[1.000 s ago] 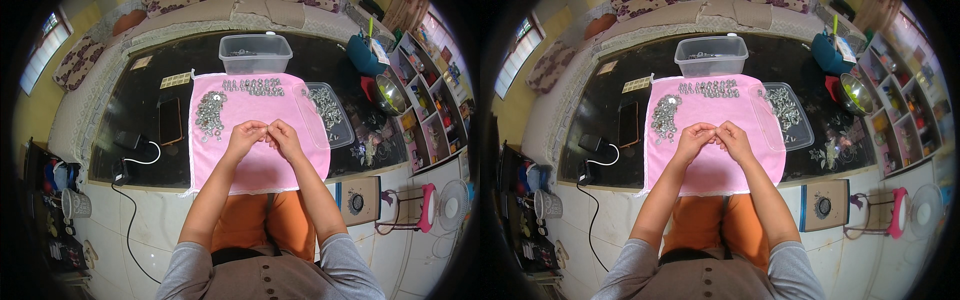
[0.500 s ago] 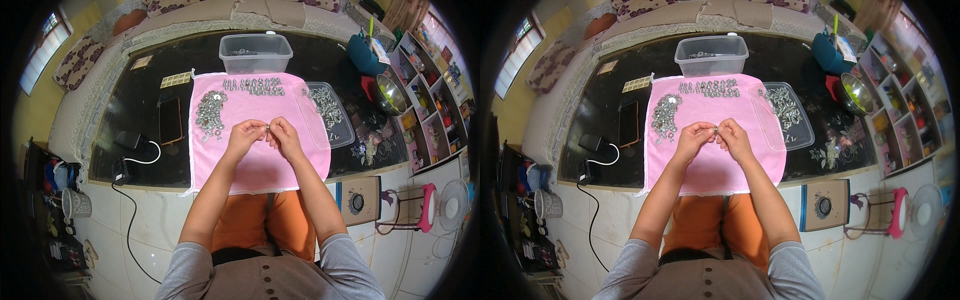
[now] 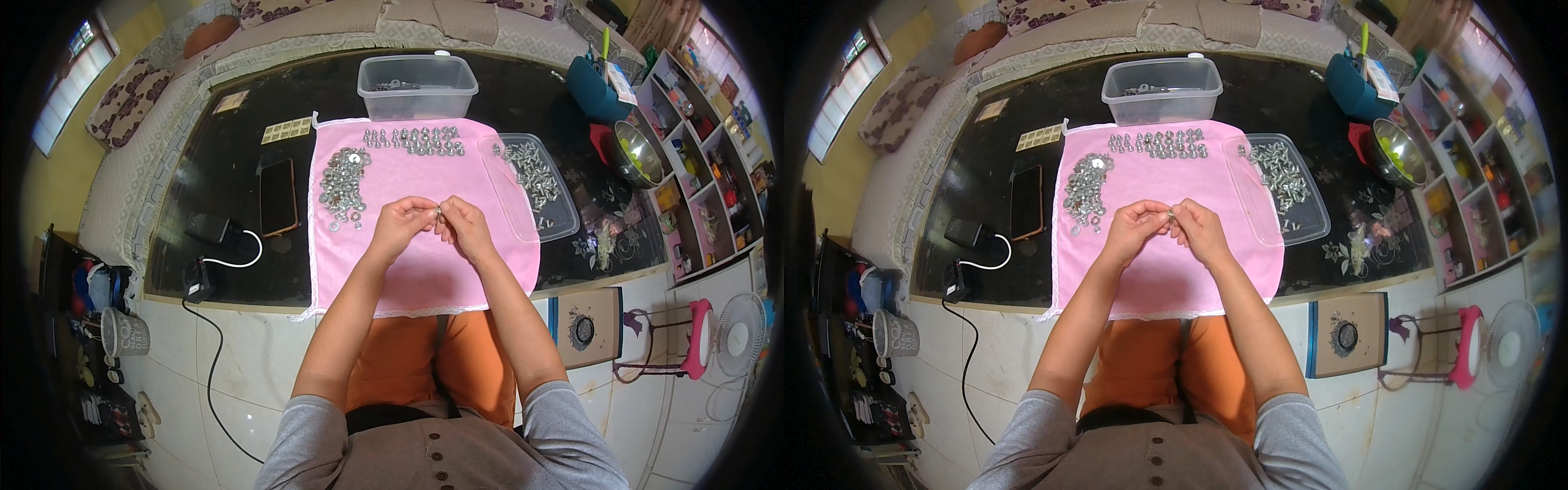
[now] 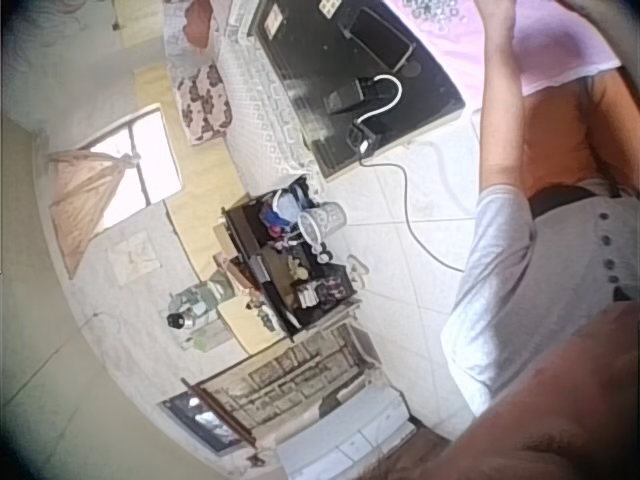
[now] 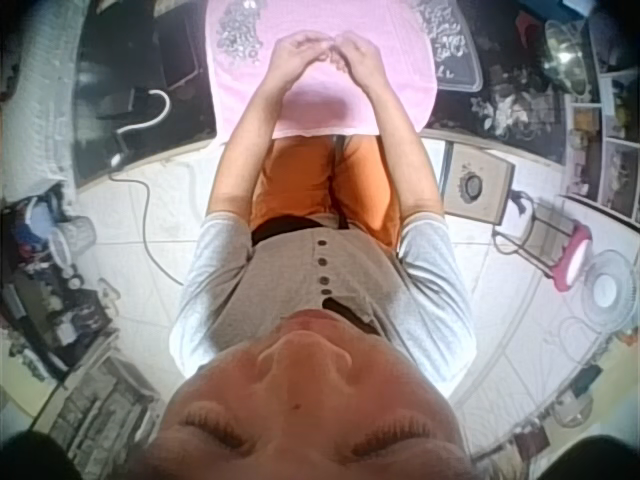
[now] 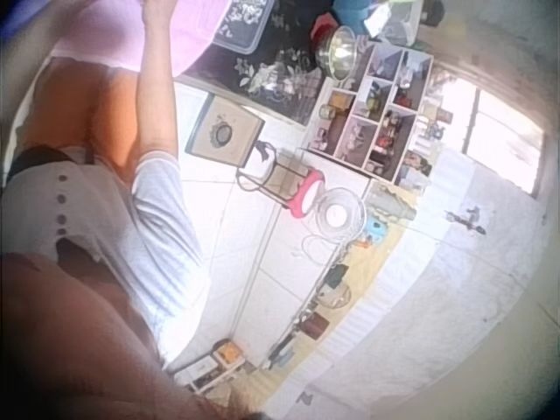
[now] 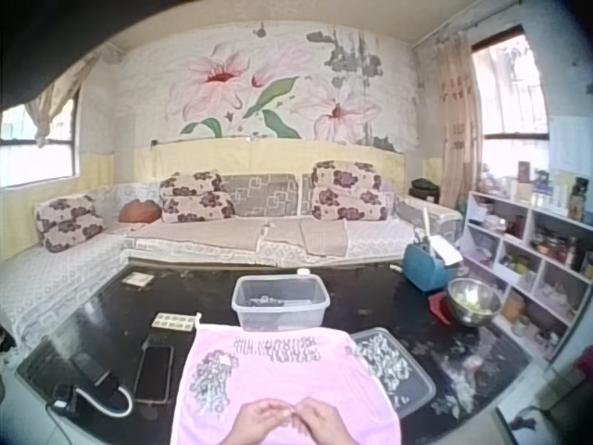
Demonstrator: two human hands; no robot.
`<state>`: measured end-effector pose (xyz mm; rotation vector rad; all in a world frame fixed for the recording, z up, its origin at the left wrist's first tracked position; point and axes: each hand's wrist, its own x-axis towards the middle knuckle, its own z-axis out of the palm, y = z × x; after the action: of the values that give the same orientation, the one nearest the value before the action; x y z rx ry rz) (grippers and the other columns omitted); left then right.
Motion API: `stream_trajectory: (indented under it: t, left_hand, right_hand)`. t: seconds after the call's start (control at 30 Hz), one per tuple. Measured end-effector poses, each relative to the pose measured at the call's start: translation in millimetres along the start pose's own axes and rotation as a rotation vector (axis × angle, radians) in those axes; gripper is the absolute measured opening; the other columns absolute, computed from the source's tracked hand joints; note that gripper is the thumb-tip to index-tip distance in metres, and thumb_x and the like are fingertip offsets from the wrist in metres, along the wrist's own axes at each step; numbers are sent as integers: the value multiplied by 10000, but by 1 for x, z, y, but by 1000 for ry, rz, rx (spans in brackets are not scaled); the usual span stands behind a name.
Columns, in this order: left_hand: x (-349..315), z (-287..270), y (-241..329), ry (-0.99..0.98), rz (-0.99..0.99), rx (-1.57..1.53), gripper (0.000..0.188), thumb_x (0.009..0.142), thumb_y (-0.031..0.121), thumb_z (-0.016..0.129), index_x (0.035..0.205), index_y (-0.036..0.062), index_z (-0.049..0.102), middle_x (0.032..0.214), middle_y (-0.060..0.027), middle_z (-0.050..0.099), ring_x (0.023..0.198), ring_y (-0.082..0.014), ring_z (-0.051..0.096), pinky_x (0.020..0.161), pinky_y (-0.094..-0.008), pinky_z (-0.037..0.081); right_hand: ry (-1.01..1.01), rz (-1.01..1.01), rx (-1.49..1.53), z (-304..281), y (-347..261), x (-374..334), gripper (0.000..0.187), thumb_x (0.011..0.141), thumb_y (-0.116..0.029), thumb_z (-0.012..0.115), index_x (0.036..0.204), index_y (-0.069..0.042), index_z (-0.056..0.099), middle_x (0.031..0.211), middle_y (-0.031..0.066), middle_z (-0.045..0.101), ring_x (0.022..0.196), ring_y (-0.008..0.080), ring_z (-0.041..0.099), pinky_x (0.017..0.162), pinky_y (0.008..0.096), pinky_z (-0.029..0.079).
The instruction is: The person picks up small metal caps and silver studs from a pink cloth, joins them together by hand, and places the assembled pieces back onto the cloth.
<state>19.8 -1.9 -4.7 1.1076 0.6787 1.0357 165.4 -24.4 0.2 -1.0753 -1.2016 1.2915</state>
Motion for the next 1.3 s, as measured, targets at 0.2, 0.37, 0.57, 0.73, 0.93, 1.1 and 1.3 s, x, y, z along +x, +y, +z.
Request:
stream_trajectory:
  t: [0.2,0.37,0.57,0.73,0.93,1.1,1.3]
  left_hand:
    - [1,-1,0,36,12,-18,148,774,75,588,891,-14,565,731,-36,584,640,-65,518,607,-182,432]
    - [1,-1,-1,15,17,11,145,776,72,585,889,-16,566,734,-38,586,650,-67,526,607,-185,435]
    - [1,-2,-2,30,12,-18,142,776,68,583,892,-12,568,736,-39,590,647,-67,529,613,-186,438]
    - [1,0,0,30,20,8,137,777,65,581,890,-11,568,734,-37,590,645,-64,528,611,-186,437]
    - [2,-2,-4,8,8,-21,137,777,63,582,891,-12,567,729,-32,585,644,-62,524,604,-183,433]
    - [1,-1,0,47,11,-27,132,778,61,579,889,-10,569,725,-29,582,638,-60,516,600,-185,431]
    - [2,-1,-2,22,27,-1,137,778,63,579,894,-9,570,729,-29,583,639,-63,517,600,-188,433]
  right_hand:
    - [24,-2,-13,2,-3,-1,204,853,-220,454,751,-48,494,588,20,515,481,59,452,416,181,349]
    - [-28,63,-19,-2,2,1,173,845,-210,474,767,-56,484,594,19,517,486,59,453,416,180,346]
    - [11,-10,-29,2,0,-1,165,839,-210,488,774,-58,482,598,17,517,491,58,455,418,178,342]
    - [5,24,-22,2,-1,-1,158,836,-213,492,783,-65,481,603,14,517,495,57,455,422,177,341]
    - [-4,17,-30,-1,2,0,157,838,-218,490,787,-70,482,613,13,518,502,57,455,423,176,340]
    - [20,-25,-36,4,-2,-1,162,847,-218,474,789,-68,484,613,14,517,499,58,452,425,176,341]
    - [-23,23,-51,0,0,-1,169,853,-218,462,792,-62,485,610,15,515,496,62,451,429,179,344]
